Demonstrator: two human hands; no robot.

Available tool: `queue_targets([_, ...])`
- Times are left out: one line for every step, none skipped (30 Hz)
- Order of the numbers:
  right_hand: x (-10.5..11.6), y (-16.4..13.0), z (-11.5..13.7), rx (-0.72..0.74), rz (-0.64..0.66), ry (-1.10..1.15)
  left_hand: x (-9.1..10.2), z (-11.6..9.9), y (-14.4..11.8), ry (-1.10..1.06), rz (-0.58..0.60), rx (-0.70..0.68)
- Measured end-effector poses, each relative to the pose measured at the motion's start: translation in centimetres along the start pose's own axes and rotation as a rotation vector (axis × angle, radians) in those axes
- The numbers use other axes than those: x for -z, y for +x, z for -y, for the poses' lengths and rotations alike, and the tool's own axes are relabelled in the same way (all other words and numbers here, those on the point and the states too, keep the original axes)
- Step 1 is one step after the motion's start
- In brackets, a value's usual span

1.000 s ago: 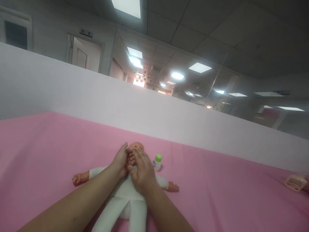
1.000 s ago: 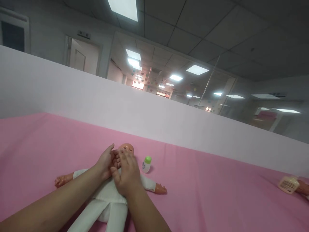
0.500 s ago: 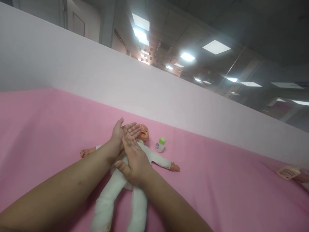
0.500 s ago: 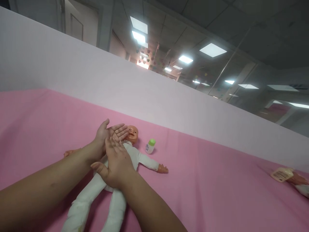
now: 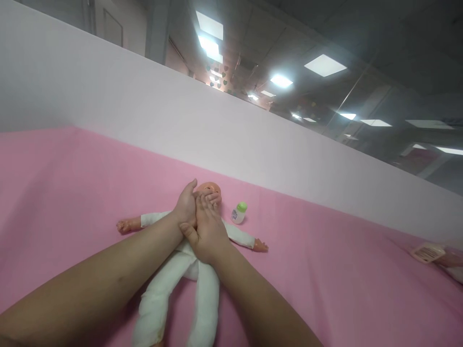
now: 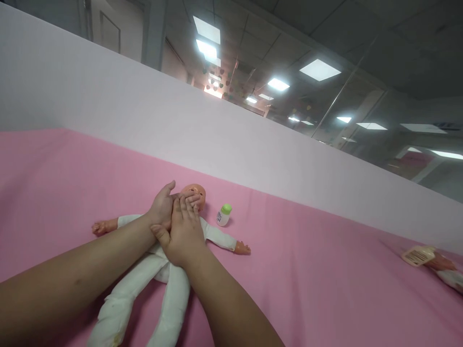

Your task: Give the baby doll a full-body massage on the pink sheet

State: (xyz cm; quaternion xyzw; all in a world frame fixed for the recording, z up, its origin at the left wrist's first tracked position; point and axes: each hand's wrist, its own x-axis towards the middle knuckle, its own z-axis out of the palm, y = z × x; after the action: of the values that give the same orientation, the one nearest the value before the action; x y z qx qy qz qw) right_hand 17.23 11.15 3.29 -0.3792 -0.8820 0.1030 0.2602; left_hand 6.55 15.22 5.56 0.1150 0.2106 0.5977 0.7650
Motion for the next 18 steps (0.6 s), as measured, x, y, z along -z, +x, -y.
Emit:
queue_targets([0.0,0.0,0.4,-0.007,0.006,0.006,0.1,-0.5,0.0,0.05,-0.02,-0.039])
queue_targets([0.1,-0.1,0.9,-0.011,0.014,0.018,0.3,-0.9,0.1,0.099,-0.043,-0.085])
queue_targets([0.2,-0.2,1.4,-0.009,0.024,0.034,0.5,-1.4,0.1,0.135,-0.063,-0.128])
queue_targets([0.4,-0.3,1.8,-0.005,0.032,0.053,0.7,-1.7,0.2,0.148,-0.075,-0.161])
queue_targets([0.6,-0.4,2.2,0.0,0.039,0.075,0.8,-2.0,0.2,0.143,-0.083,-0.184])
queue_targets([0.8,-0.5,2.6,0.003,0.044,0.096,0.9,-2.2,0.3,0.125,-0.085,-0.198])
queue_targets([0.9,-0.7,2.9,0.001,0.046,0.118,0.9,-2.3,0.3,0.101,-0.081,-0.203])
queue_targets([1.0,-0.8,3.2,-0.003,0.045,0.138,0.9,-2.3,0.2,0.078,-0.074,-0.202])
queue_targets([1.0,-1.0,3.3,-0.005,0.04,0.156,0.8,-2.2,0.1,0.061,-0.066,-0.193])
queue_targets([0.9,-1.1,3.4,-0.003,0.031,0.17,0.7,-2.0,0.0,0.051,-0.057,-0.177])
queue_targets([0.8,-1.2,3.5,0.004,0.02,0.179,0.5,-1.7,-0.1,0.049,-0.043,-0.156])
queue_targets([0.7,-1.2,3.4,0.015,0.007,0.182,0.4,-1.3,-0.2,0.055,-0.027,-0.13])
queue_targets([0.6,-1.2,3.2,0.025,-0.007,0.178,0.3,-0.9,-0.3,0.066,-0.007,-0.1])
queue_targets([0.5,-1.2,3.0,0.034,-0.022,0.168,0.2,-0.4,-0.3,0.078,0.013,-0.073])
queue_targets([0.4,-1.1,2.7,0.041,-0.037,0.155,0.2,0.1,-0.2,0.09,0.031,-0.048])
queue_targets([0.4,-1.0,2.3,0.049,-0.051,0.141,0.2,0.6,-0.1,0.103,0.046,-0.026])
queue_targets([0.4,-0.9,2.0,0.055,-0.066,0.128,0.2,1.1,0.1,0.115,0.058,-0.007])
queue_targets([0.5,-0.8,1.6,0.058,-0.082,0.117,0.3,1.5,0.2,0.126,0.068,0.009])
